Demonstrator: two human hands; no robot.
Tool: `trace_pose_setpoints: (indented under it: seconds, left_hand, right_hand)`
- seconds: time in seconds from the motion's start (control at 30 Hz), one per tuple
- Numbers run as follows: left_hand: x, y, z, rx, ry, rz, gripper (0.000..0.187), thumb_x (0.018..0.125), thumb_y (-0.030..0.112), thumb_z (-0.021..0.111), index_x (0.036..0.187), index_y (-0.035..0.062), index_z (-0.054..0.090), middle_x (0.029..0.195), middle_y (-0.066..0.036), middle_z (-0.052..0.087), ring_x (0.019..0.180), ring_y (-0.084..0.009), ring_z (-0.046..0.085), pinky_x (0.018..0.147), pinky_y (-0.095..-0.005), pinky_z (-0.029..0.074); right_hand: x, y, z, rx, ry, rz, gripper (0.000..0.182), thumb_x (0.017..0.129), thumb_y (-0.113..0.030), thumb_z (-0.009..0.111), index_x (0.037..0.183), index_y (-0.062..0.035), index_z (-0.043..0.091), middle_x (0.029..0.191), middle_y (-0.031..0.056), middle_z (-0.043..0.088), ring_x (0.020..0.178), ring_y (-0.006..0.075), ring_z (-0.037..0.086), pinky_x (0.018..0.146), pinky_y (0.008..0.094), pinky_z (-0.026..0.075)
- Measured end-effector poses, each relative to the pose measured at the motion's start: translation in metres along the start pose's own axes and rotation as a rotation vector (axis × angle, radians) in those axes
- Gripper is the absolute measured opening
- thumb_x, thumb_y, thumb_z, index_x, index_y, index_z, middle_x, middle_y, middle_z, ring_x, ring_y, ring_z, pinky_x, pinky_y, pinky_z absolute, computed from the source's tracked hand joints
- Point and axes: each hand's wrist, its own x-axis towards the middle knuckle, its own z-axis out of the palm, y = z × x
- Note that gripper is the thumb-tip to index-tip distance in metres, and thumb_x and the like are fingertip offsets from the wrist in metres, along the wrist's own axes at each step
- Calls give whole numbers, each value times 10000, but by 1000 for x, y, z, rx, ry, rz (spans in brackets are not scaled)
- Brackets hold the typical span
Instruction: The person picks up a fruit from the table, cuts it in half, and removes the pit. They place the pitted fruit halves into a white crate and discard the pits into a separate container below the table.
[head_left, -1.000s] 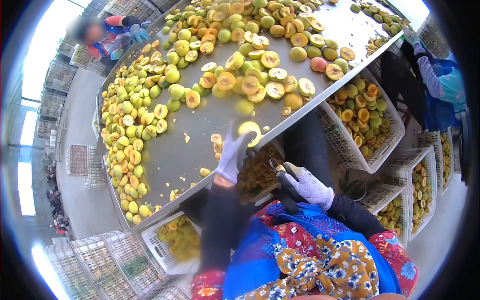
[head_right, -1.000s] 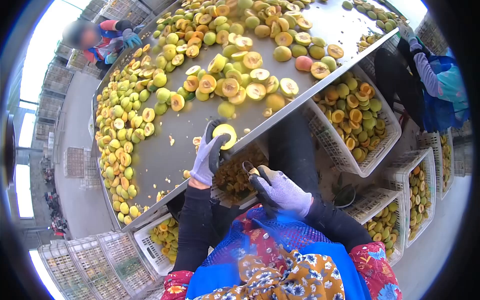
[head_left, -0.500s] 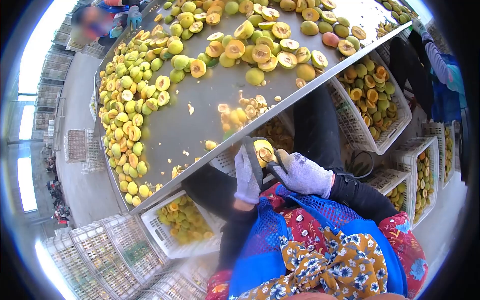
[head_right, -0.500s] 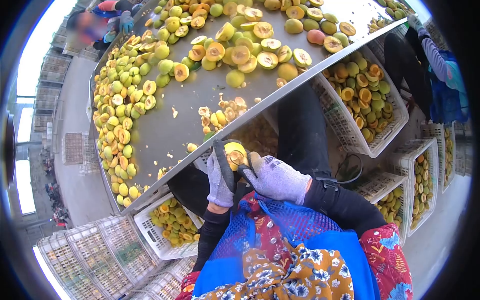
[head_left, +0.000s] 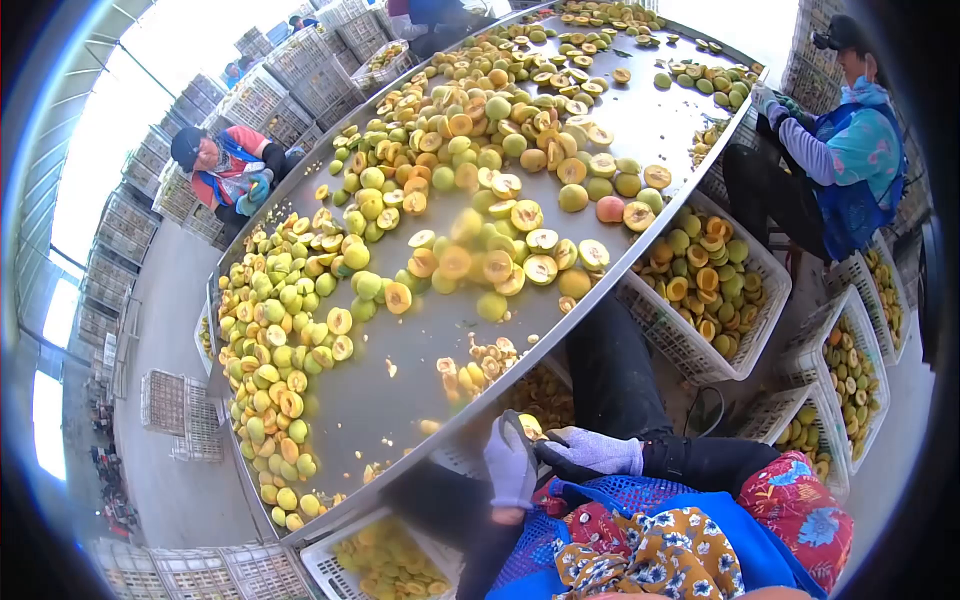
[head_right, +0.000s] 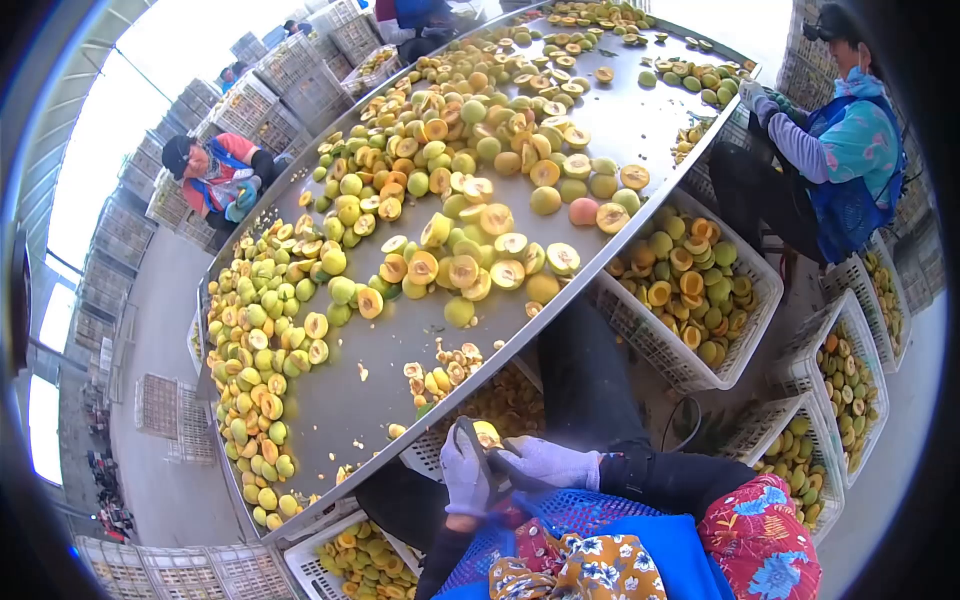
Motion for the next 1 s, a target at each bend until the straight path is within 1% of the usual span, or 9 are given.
trace_pose_setpoints:
  seconds: [0.03, 0.07, 0.37, 0.5, 0.57, 0.6, 0.73, 0.87, 1.0]
  left_hand:
    - [-1, 5, -1, 20, 21, 63, 265, 1021, 205, 441, 1079, 11, 611, 955, -195, 671, 877, -351, 662, 792, -412, 507]
    - [-2, 8, -1, -2, 42, 60, 264, 1020, 199, 437, 1076, 9, 612, 948, -193, 670, 876, -349, 661, 792, -410, 506]
    - [10, -9, 5, -244, -61, -166, 213, 967, 153, 509, 1088, 8, 605, 925, -148, 674, 878, -244, 659, 770, -362, 523]
    - [15, 21, -28, -234, -378, 223, 288, 897, 110, 642, 1160, 18, 569, 1004, -79, 642, 900, -155, 641, 744, -290, 550]
    - [11, 3, -23, -843, -369, -490, 285, 930, 172, 627, 1164, 18, 568, 997, -75, 637, 861, -161, 648, 714, -283, 551]
    - [9, -12, -14, -264, -246, 174, 323, 1014, 309, 500, 1107, 17, 602, 917, -74, 647, 797, -158, 653, 684, -270, 548]
    - [-3, -2, -5, -449, -44, -105, 442, 1056, 358, 377, 1004, -1, 630, 854, -97, 652, 746, -174, 651, 697, -278, 538]
    - [-10, 2, 3, -616, 57, -278, 475, 1066, 360, 337, 988, -12, 623, 836, -116, 659, 749, -185, 648, 717, -291, 527]
    - [-9, 4, -3, -737, -3, -191, 519, 1063, 404, 308, 996, -12, 610, 854, -125, 668, 777, -188, 646, 726, -299, 523]
  right_hand:
    - [2, -1, 0, -26, 36, -152, 375, 1020, -354, 466, 999, 0, 589, 782, 146, 627, 740, 306, 603, 710, 374, 474]
    - [4, -10, -4, 559, -94, 149, 343, 1015, -351, 493, 947, -31, 597, 726, 26, 545, 677, 142, 509, 649, 297, 436]
    - [5, -13, -5, 476, -45, 304, 476, 1033, -419, 410, 1075, 13, 604, 897, 120, 664, 804, 162, 610, 713, 348, 491]
    - [8, -5, -9, 278, -98, 290, 432, 1030, -391, 449, 1089, 13, 591, 913, 171, 679, 854, 230, 670, 752, 368, 510]
    - [10, 2, 1, 198, -37, 164, 409, 1019, -360, 465, 1107, 23, 579, 958, 241, 673, 896, 373, 665, 793, 423, 504]
    - [10, 7, 7, 141, -43, 173, 399, 1018, -347, 464, 1100, 27, 577, 971, 253, 669, 899, 394, 657, 796, 435, 498]
    - [4, -2, 27, 233, 65, 193, 374, 1015, -325, 475, 1070, 31, 574, 909, 225, 669, 844, 343, 664, 736, 407, 512]
    - [1, -3, 20, 571, -122, 12, 331, 1005, -340, 542, 1017, -15, 606, 794, 58, 638, 660, 105, 609, 587, 250, 505]
    - [0, -12, 9, 1668, -240, 712, 323, 1003, -342, 547, 1053, -26, 585, 773, 55, 612, 601, 93, 605, 492, 202, 495]
